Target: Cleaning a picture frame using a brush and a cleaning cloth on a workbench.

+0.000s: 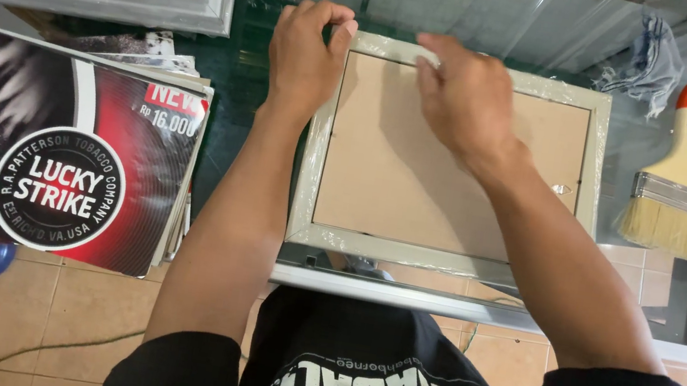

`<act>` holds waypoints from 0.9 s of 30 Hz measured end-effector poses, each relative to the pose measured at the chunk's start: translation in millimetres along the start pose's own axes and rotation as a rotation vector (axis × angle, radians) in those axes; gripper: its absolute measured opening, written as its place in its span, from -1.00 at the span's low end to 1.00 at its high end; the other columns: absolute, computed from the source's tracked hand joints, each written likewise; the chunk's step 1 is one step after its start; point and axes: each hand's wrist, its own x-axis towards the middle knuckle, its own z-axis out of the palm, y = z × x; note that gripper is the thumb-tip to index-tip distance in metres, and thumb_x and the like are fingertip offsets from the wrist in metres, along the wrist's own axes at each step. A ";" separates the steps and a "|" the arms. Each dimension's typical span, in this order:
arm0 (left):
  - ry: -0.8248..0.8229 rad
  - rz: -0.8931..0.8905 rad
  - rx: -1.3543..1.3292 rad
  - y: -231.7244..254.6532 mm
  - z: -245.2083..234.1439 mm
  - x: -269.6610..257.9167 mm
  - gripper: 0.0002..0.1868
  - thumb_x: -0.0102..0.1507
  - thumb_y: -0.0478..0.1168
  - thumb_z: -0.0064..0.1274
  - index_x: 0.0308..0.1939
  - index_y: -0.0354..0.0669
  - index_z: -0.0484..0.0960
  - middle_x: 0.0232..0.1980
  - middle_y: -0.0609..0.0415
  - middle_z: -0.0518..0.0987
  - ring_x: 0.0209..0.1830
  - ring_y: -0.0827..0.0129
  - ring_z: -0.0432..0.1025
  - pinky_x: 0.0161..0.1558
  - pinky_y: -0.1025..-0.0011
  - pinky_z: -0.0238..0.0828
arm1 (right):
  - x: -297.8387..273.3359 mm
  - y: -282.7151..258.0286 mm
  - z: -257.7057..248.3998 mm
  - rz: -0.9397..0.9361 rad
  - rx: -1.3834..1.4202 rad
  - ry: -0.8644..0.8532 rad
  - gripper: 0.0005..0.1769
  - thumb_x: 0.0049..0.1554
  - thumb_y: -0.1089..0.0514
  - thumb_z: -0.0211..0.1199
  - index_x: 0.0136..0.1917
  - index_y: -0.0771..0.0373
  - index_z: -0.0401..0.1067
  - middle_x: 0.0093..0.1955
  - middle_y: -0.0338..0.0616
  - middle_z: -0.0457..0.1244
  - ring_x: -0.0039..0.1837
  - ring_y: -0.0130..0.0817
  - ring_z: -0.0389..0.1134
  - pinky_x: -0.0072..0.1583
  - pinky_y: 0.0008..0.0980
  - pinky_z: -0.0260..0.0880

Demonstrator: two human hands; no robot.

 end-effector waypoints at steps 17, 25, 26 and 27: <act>-0.306 0.169 0.005 32.9 -0.3 4.6 -0.92 0.20 -0.21 0.29 -0.26 -0.06 0.72 -0.08 0.13 0.59 -0.07 0.25 0.40 0.14 0.24 0.24 | -79.7 145.3 -45.3 0.149 0.192 0.059 -0.89 0.11 0.43 0.34 -0.07 0.37 0.49 -0.05 0.00 0.25 0.03 -0.09 0.21 0.12 -0.21 0.26; -0.298 0.135 0.092 37.8 2.3 2.8 -0.82 0.17 -0.13 0.37 -0.35 -0.03 0.66 -0.16 0.12 0.57 -0.13 0.24 0.40 0.10 0.21 0.24 | -82.6 149.2 -38.8 0.075 0.168 0.109 -0.84 0.06 0.46 0.38 -0.08 0.35 0.49 -0.08 -0.02 0.28 0.00 -0.10 0.23 0.11 -0.20 0.27; -0.297 0.138 0.091 37.7 3.0 3.1 -0.82 0.17 -0.13 0.37 -0.35 -0.03 0.66 -0.16 0.12 0.57 -0.13 0.24 0.40 0.10 0.21 0.24 | -82.2 147.4 -39.9 0.075 0.166 0.111 -0.84 0.06 0.46 0.38 -0.08 0.35 0.49 -0.08 -0.02 0.28 0.00 -0.10 0.23 0.11 -0.20 0.27; -0.281 0.134 0.096 37.5 3.6 3.1 -0.81 0.17 -0.12 0.37 -0.36 -0.05 0.65 -0.19 0.11 0.57 -0.16 0.23 0.40 0.08 0.21 0.26 | -81.9 145.3 -41.0 0.095 0.187 0.108 -0.85 0.07 0.47 0.37 -0.08 0.37 0.50 -0.08 -0.01 0.27 0.00 -0.11 0.22 0.09 -0.22 0.27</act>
